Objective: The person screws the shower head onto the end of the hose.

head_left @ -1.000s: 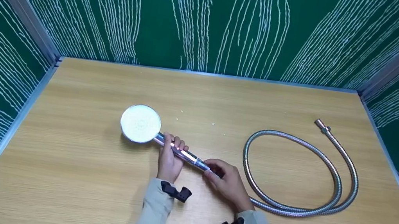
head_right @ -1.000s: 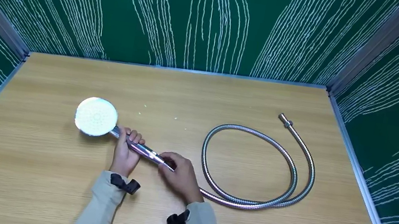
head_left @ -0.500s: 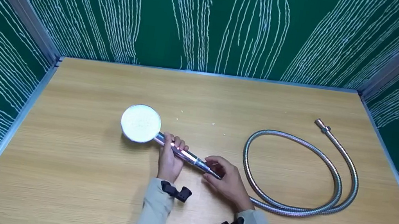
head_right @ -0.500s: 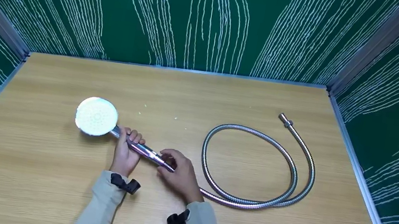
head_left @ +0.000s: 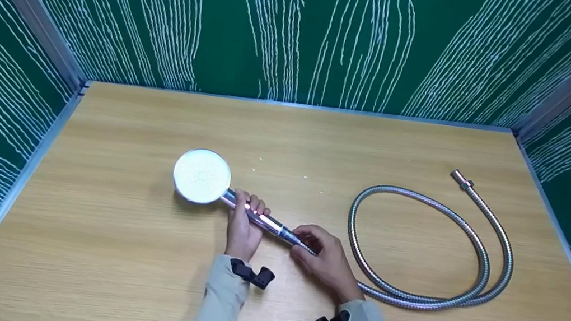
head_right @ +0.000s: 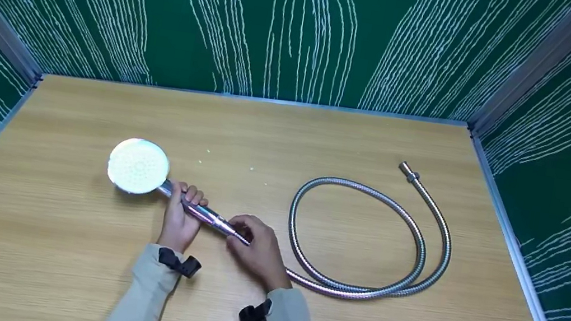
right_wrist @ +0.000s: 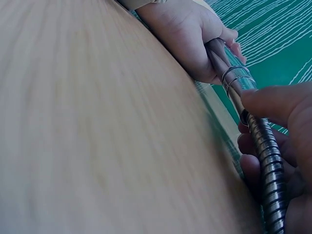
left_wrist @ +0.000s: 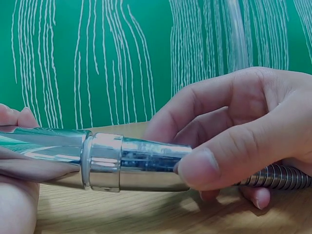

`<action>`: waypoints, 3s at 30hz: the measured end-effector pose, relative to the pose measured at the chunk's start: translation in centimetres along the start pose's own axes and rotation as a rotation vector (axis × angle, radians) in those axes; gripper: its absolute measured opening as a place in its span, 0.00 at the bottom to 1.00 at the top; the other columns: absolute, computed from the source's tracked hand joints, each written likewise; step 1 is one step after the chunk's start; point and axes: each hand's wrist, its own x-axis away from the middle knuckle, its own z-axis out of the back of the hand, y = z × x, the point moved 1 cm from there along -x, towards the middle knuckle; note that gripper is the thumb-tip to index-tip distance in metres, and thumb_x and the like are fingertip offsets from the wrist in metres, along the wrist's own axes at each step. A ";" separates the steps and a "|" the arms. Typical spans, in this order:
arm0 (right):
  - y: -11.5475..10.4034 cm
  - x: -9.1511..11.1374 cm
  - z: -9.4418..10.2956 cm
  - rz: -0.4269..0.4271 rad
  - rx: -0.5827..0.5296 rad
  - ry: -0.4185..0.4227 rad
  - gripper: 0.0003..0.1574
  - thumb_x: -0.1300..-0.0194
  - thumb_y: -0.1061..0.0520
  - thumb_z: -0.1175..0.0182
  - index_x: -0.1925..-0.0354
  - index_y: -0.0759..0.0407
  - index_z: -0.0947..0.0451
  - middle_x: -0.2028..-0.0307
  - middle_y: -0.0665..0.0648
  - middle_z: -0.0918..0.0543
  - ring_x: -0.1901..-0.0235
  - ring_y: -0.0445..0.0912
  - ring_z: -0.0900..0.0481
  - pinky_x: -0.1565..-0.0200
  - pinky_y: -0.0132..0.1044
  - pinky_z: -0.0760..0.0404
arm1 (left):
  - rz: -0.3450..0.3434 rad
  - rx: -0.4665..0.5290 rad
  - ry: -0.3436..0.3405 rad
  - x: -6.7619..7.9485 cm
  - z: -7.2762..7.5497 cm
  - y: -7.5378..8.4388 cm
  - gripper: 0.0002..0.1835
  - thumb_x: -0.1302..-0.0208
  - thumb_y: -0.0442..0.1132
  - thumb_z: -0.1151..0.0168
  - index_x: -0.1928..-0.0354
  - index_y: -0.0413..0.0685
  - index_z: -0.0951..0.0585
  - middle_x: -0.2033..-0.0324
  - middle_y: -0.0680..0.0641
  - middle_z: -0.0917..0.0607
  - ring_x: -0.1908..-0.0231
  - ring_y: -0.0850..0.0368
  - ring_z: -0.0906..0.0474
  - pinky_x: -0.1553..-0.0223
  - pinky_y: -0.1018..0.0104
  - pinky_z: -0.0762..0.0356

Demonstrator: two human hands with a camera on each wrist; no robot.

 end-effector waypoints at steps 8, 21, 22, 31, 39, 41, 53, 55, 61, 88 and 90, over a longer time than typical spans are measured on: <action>-0.1 0.0 0.0 -0.031 0.000 -0.010 0.15 0.43 0.64 0.34 0.56 0.58 0.20 0.64 0.54 0.16 0.67 0.38 0.24 0.62 0.29 0.24 | -0.004 -0.001 0.006 0.0 0.0 0.0 0.19 0.36 0.55 0.53 0.77 0.50 0.36 0.83 0.54 0.36 0.80 0.62 0.39 0.71 0.70 0.38; 0.1 0.1 0.1 0.001 -0.014 -0.018 0.12 0.40 0.61 0.36 0.55 0.59 0.20 0.68 0.54 0.17 0.69 0.37 0.24 0.65 0.29 0.24 | -0.002 -0.026 -0.020 0.0 0.1 -0.1 0.20 0.36 0.57 0.53 0.77 0.51 0.36 0.83 0.55 0.36 0.80 0.63 0.39 0.70 0.70 0.38; 0.2 0.1 0.1 0.002 -0.021 -0.018 0.12 0.40 0.61 0.35 0.55 0.59 0.20 0.68 0.54 0.17 0.70 0.37 0.24 0.65 0.29 0.25 | -0.003 -0.028 -0.020 0.0 0.2 -0.1 0.20 0.36 0.57 0.53 0.77 0.51 0.36 0.83 0.55 0.36 0.79 0.62 0.39 0.69 0.70 0.38; 0.4 0.1 0.1 0.020 -0.036 -0.015 0.24 0.47 0.63 0.30 0.50 0.59 0.23 0.59 0.57 0.16 0.64 0.43 0.20 0.60 0.32 0.22 | 0.003 -0.021 -0.004 0.0 0.1 0.0 0.20 0.36 0.57 0.52 0.76 0.50 0.37 0.83 0.54 0.36 0.79 0.62 0.40 0.70 0.69 0.38; -1.8 0.3 0.4 0.052 -0.023 -0.014 0.22 0.49 0.72 0.33 0.53 0.67 0.21 0.59 0.63 0.17 0.61 0.53 0.19 0.57 0.38 0.19 | 0.014 -0.004 0.020 0.0 0.0 0.0 0.19 0.33 0.55 0.54 0.75 0.50 0.36 0.83 0.54 0.36 0.79 0.61 0.40 0.71 0.70 0.38; -2.7 0.3 0.6 0.056 -0.020 -0.020 0.20 0.48 0.72 0.34 0.54 0.68 0.21 0.60 0.64 0.16 0.61 0.53 0.18 0.57 0.39 0.19 | 0.012 -0.001 0.015 0.0 0.1 0.0 0.19 0.33 0.55 0.55 0.75 0.50 0.36 0.83 0.54 0.36 0.79 0.61 0.39 0.71 0.69 0.38; -0.1 0.2 0.0 0.035 -0.015 -0.002 0.18 0.43 0.68 0.36 0.52 0.60 0.20 0.58 0.58 0.16 0.63 0.44 0.20 0.59 0.31 0.22 | -0.001 -0.012 -0.020 0.0 0.1 0.0 0.19 0.37 0.56 0.52 0.75 0.50 0.35 0.83 0.54 0.35 0.79 0.61 0.39 0.70 0.69 0.38; 0.1 0.1 0.1 0.039 -0.023 -0.006 0.17 0.42 0.66 0.35 0.52 0.58 0.20 0.58 0.56 0.15 0.63 0.43 0.20 0.59 0.31 0.22 | 0.000 -0.009 -0.016 0.0 0.2 0.0 0.19 0.37 0.56 0.51 0.75 0.50 0.35 0.83 0.54 0.35 0.79 0.61 0.38 0.70 0.69 0.38; 0.3 0.2 0.1 0.047 -0.016 -0.009 0.16 0.40 0.62 0.36 0.51 0.56 0.20 0.57 0.56 0.15 0.62 0.42 0.19 0.57 0.33 0.22 | 0.002 -0.013 -0.003 0.0 0.2 -0.1 0.19 0.34 0.55 0.54 0.75 0.50 0.36 0.83 0.54 0.35 0.79 0.61 0.39 0.70 0.69 0.39; 0.4 -0.1 0.1 0.033 -0.033 -0.033 0.23 0.45 0.62 0.31 0.49 0.57 0.22 0.55 0.57 0.16 0.58 0.45 0.19 0.54 0.34 0.22 | 0.006 -0.012 0.000 -0.1 -0.1 0.1 0.19 0.31 0.54 0.57 0.76 0.50 0.36 0.83 0.54 0.36 0.79 0.61 0.39 0.69 0.69 0.38; 0.4 -0.1 0.1 0.044 -0.025 -0.030 0.22 0.45 0.62 0.32 0.50 0.56 0.21 0.54 0.56 0.16 0.57 0.45 0.19 0.53 0.35 0.22 | 0.006 -0.010 0.000 -0.1 -0.1 0.1 0.19 0.31 0.53 0.57 0.76 0.50 0.36 0.83 0.54 0.36 0.79 0.61 0.39 0.69 0.69 0.38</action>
